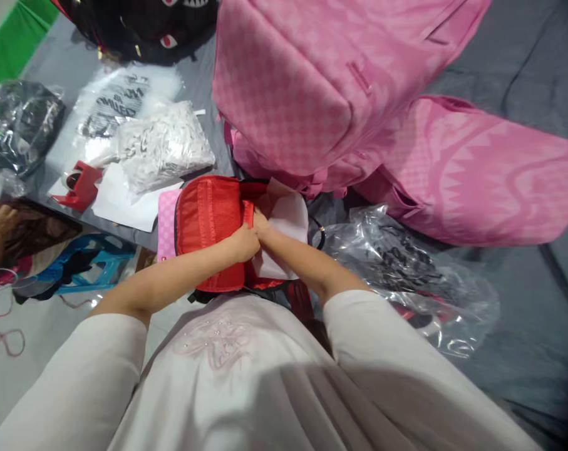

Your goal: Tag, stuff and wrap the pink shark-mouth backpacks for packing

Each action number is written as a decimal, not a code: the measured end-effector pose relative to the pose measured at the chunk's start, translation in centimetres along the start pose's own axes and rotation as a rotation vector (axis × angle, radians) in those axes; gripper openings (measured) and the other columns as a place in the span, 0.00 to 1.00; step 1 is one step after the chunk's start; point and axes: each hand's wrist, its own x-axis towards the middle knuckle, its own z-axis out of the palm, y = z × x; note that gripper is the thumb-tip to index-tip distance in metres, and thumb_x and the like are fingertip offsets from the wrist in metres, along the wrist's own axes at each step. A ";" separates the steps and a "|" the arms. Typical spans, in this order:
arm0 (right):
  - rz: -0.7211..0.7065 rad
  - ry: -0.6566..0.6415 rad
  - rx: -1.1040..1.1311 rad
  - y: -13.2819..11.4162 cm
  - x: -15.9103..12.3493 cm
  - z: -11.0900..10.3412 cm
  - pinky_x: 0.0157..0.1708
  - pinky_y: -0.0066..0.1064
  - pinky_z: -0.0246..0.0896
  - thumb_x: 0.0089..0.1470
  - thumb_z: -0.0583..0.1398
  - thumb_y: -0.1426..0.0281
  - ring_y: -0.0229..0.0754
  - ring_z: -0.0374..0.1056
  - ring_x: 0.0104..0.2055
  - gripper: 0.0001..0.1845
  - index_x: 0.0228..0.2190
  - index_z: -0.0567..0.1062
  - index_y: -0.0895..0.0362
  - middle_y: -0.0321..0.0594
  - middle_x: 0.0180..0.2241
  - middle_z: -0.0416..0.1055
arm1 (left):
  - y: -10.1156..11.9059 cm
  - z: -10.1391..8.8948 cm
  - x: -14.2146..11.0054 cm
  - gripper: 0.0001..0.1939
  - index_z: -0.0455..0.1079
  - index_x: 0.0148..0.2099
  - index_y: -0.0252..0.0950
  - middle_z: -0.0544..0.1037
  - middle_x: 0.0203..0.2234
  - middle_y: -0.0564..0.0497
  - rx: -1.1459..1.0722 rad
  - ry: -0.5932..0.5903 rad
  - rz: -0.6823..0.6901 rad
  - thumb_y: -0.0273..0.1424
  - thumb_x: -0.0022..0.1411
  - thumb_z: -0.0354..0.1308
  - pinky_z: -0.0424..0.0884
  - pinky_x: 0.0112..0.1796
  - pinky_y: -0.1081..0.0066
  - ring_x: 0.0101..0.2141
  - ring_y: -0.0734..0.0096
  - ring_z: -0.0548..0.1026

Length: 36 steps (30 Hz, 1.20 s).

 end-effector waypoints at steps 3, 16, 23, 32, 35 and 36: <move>-0.024 -0.104 -0.072 -0.1 -2.3 -1.4 0.70 0.51 0.34 0.56 0.55 0.71 0.57 0.50 0.68 0.28 0.57 0.69 0.69 0.59 0.62 0.63 | -0.1 -0.5 -0.3 0.16 0.78 0.47 0.30 0.78 0.49 0.37 0.065 -0.024 0.027 0.23 0.67 0.49 0.66 0.49 0.56 0.54 0.51 0.69; -0.095 -0.360 -0.358 -2.9 -3.9 -3.8 0.69 0.55 0.33 0.58 0.54 0.70 0.59 0.48 0.69 0.28 0.59 0.70 0.62 0.54 0.63 0.62 | 1.4 -0.2 -0.3 0.15 0.79 0.45 0.34 0.79 0.47 0.39 0.087 -0.054 0.066 0.24 0.66 0.49 0.65 0.50 0.57 0.54 0.51 0.69; -0.208 -0.481 -0.360 -2.4 -8.3 -4.2 0.68 0.60 0.31 0.57 0.56 0.65 0.64 0.41 0.71 0.28 0.55 0.74 0.66 0.58 0.65 0.58 | 1.4 -0.6 -0.5 0.15 0.76 0.50 0.30 0.76 0.52 0.37 0.064 -0.109 0.053 0.25 0.63 0.53 0.65 0.53 0.55 0.57 0.49 0.67; -0.284 -0.546 -0.444 -2.5 -7.7 -2.0 0.67 0.64 0.23 0.55 0.55 0.67 0.63 0.45 0.70 0.25 0.51 0.78 0.62 0.55 0.57 0.70 | 1.2 -0.4 -0.4 0.16 0.75 0.52 0.31 0.75 0.54 0.37 0.069 -0.130 0.081 0.26 0.64 0.53 0.66 0.52 0.56 0.57 0.50 0.67; -0.325 -0.556 -0.443 -2.3 -7.8 -2.6 0.67 0.62 0.28 0.55 0.54 0.70 0.62 0.47 0.69 0.24 0.51 0.78 0.63 0.56 0.56 0.70 | 1.4 -0.4 -0.2 0.17 0.75 0.52 0.31 0.75 0.54 0.36 0.069 -0.142 0.072 0.25 0.64 0.52 0.66 0.53 0.56 0.58 0.49 0.67; -0.335 -0.542 -0.443 -2.2 -7.8 -2.7 0.67 0.62 0.31 0.55 0.54 0.71 0.62 0.48 0.69 0.24 0.51 0.78 0.62 0.56 0.57 0.69 | 1.4 -0.4 -0.2 0.17 0.75 0.51 0.31 0.75 0.53 0.36 0.069 -0.139 0.068 0.25 0.64 0.52 0.66 0.53 0.57 0.57 0.50 0.67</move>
